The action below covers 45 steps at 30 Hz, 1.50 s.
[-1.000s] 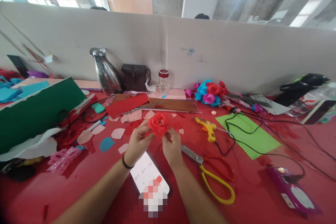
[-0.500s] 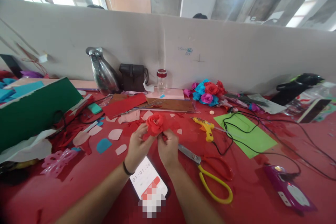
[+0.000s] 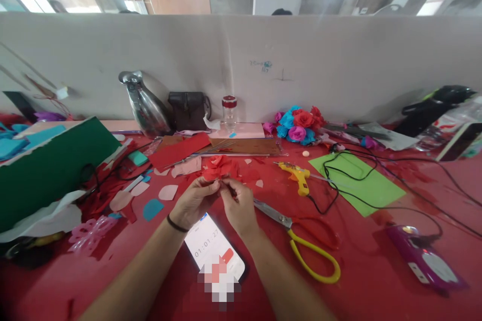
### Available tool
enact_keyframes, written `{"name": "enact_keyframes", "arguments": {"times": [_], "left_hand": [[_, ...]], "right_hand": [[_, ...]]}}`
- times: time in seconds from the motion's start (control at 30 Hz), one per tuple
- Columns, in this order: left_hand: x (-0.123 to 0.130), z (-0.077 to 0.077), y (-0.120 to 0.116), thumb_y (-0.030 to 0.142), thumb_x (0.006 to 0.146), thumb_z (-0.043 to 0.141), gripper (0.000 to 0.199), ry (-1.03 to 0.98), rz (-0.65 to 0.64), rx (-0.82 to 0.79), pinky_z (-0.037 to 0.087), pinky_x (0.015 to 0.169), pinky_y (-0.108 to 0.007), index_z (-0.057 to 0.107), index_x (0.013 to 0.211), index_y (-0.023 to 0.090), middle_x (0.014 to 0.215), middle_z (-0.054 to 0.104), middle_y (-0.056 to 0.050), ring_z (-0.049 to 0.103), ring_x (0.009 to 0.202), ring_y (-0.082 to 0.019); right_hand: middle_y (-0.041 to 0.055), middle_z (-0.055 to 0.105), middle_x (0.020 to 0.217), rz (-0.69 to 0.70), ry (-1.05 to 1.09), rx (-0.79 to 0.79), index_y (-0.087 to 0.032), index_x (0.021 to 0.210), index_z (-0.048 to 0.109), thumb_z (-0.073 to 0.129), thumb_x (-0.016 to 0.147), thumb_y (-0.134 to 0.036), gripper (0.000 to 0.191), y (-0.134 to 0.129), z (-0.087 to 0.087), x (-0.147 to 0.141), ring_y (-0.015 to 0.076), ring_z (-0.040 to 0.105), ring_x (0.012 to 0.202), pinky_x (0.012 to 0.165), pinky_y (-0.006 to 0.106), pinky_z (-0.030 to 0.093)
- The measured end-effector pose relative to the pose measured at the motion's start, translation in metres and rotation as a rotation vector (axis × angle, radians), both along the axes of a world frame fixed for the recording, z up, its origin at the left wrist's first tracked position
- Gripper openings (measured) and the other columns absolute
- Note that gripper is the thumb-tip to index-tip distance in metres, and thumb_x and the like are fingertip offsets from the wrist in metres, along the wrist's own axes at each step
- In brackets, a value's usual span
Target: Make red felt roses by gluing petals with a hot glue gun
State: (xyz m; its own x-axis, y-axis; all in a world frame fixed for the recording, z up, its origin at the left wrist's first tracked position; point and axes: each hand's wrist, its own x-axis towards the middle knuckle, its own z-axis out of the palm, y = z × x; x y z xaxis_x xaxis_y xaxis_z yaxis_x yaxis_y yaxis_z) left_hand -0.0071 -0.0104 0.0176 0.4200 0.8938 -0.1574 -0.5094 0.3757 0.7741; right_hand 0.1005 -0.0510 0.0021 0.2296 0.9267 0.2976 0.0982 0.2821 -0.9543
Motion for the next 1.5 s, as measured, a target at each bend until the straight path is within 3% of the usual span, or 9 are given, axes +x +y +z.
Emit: {"name": "enact_keyframes", "arguments": {"times": [0.43,0.63,0.83,1.0,1.17,1.5], "left_hand": [[0.007,0.003,-0.004,0.024,0.05,0.084,0.022,0.081,0.133,0.069,0.05,0.066,-0.028,0.067,0.061,0.015,0.061,0.065,-0.001,0.061,0.064,-0.014],[0.005,-0.003,0.002,0.026,0.056,0.082,0.021,0.021,0.101,-0.011,0.05,0.072,-0.026,0.066,0.064,0.016,0.071,0.067,-0.002,0.062,0.072,-0.013],[0.009,-0.007,0.001,0.027,0.058,0.081,0.019,0.072,0.193,0.215,0.048,0.069,-0.027,0.068,0.068,0.017,0.066,0.067,0.0,0.061,0.068,-0.014],[0.01,-0.009,-0.003,0.029,0.064,0.077,0.015,0.149,0.248,0.412,0.048,0.069,-0.028,0.069,0.068,0.017,0.067,0.068,-0.001,0.06,0.069,-0.015],[0.008,-0.011,-0.005,0.031,0.065,0.076,0.015,0.164,0.292,0.497,0.049,0.067,-0.028,0.069,0.065,0.017,0.069,0.069,-0.002,0.058,0.065,-0.015],[0.008,-0.012,-0.01,0.028,0.07,0.071,0.018,0.2,0.314,0.556,0.048,0.062,-0.026,0.064,0.059,0.016,0.07,0.065,-0.001,0.054,0.061,-0.012]], "right_hand": [[0.0019,0.069,0.071,-0.04,-0.051,-0.018,-0.019,0.08,0.07,0.055,0.082,-0.03,0.019,-0.001,0.001,-0.002,0.0144,0.057,0.059,0.057,0.026,0.044],[0.0011,0.066,0.068,-0.093,0.11,-0.091,-0.018,0.079,0.067,0.059,0.078,-0.034,0.017,0.002,0.0,0.001,0.0124,0.053,0.054,0.053,0.024,0.042],[-0.0003,0.063,0.07,-0.128,0.134,0.019,-0.02,0.083,0.066,0.065,0.076,-0.034,0.016,-0.003,0.006,0.0,0.0115,0.052,0.057,0.056,0.024,0.044],[-0.001,0.058,0.07,-0.182,0.1,0.095,-0.021,0.075,0.065,0.066,0.077,-0.031,0.011,-0.008,0.006,-0.002,0.0118,0.05,0.06,0.058,0.025,0.043],[0.0004,0.058,0.074,-0.163,0.112,0.119,-0.021,0.072,0.066,0.066,0.077,-0.031,0.012,-0.01,0.006,-0.004,0.0126,0.05,0.062,0.057,0.025,0.043],[-0.0033,0.052,0.063,-0.183,0.151,0.081,-0.02,0.07,0.06,0.067,0.075,-0.032,0.015,-0.016,0.003,-0.012,0.0111,0.047,0.056,0.054,0.025,0.041]]}}
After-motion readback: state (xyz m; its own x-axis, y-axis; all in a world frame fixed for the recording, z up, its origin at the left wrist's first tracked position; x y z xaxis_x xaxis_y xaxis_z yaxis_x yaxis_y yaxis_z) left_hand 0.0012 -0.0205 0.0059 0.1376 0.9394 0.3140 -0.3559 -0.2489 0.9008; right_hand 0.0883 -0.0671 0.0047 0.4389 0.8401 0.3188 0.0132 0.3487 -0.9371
